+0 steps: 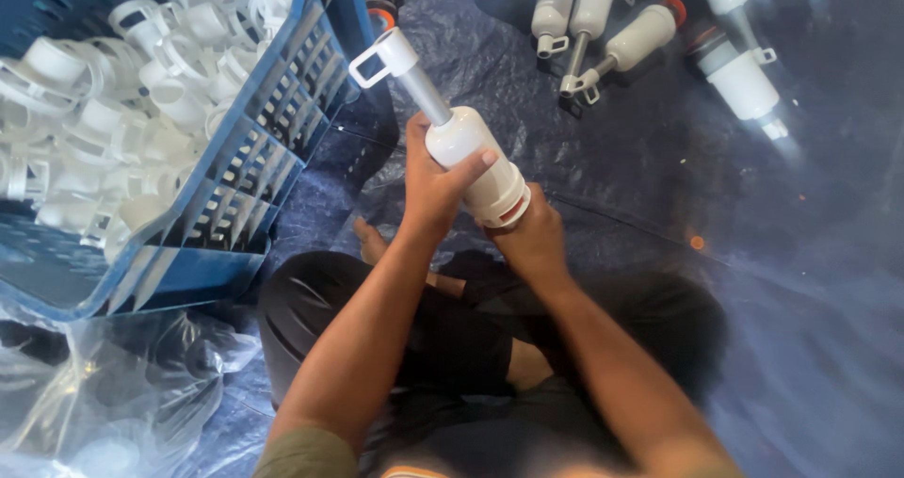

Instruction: The person sits on the floor and assembles white plastic components by hand. They pick up cylindrical bodies, attach black rings and white caps, and place the finished units aside. The process is repeated with multiple parts from a nearby blue crate.

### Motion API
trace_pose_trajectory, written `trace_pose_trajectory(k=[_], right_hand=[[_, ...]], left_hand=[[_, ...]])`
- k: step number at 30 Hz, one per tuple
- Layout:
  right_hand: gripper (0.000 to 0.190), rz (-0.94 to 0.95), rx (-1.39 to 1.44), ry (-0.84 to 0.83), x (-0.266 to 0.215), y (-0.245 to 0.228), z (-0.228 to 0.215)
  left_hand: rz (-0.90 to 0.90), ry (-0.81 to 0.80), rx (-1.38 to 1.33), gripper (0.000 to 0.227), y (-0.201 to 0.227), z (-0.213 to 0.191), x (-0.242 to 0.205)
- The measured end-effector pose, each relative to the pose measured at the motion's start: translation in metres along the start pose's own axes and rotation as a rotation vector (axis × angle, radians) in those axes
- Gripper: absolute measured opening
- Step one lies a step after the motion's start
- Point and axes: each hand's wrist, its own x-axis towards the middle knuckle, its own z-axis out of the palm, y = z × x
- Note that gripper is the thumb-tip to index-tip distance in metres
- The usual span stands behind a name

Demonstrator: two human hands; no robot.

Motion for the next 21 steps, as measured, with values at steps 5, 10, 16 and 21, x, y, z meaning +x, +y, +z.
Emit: trace_pose_trajectory(k=[5,10,16,21], right_hand=[[0.056,-0.013,0.049,0.041,0.002,-0.002,-0.004],[0.052,-0.017,0.025,0.079,0.001,-0.008,-0.012],[0.051,0.078,-0.068,0.071,0.005,-0.016,-0.021],[0.052,0.125,-0.077,-0.028,0.008,-0.019,-0.025]], left_hand=[[-0.024,0.012,-0.087,0.083,0.0,0.013,-0.007],[-0.117,-0.101,-0.242,0.079,-0.007,0.025,-0.015],[-0.218,-0.147,-0.211,0.065,-0.014,0.031,-0.018],[-0.246,-0.192,-0.198,0.054,-0.012,0.027,-0.015]])
